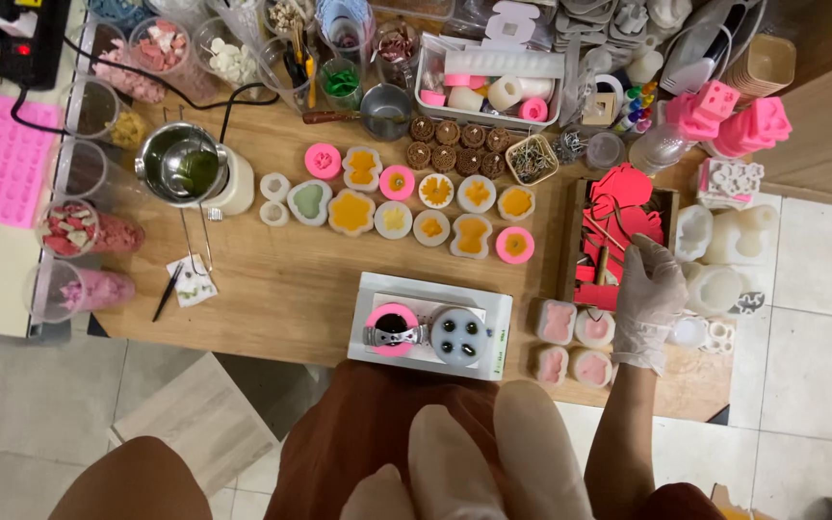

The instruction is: The person dips a stick into a pot of green liquid to place drops into a mold, then picks up a pink mold and presses a metal tool into its center.

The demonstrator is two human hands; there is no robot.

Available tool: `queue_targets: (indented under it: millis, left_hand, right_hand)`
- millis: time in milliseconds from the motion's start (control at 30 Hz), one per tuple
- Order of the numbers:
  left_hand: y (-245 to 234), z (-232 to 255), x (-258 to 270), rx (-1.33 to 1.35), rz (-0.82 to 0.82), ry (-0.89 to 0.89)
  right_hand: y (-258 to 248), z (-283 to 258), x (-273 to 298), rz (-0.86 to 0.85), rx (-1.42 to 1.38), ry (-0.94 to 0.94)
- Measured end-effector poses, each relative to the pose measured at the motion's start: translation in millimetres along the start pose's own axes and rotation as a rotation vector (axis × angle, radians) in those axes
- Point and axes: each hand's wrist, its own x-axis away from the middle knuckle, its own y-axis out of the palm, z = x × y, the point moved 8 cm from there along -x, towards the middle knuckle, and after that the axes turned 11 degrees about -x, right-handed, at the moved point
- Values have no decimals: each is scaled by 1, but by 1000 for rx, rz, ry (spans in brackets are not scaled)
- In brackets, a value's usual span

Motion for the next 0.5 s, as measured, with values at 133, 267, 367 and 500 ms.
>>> queue_targets:
  millis: [133,267,367,500]
  left_hand:
    - [13,-14,15,25,-9,47]
    - [20,-47,24,50,-12,107]
    - [9,-74,28,115,-88,107]
    - [103,-131,56,88,-362,-45]
  right_hand:
    - [1,-14,14,33,26,-26]
    - [7,-32,25,44,-72,53]
    - [8,-58,38,73,-94,5]
    - [9,-100,58,91,-45,-68]
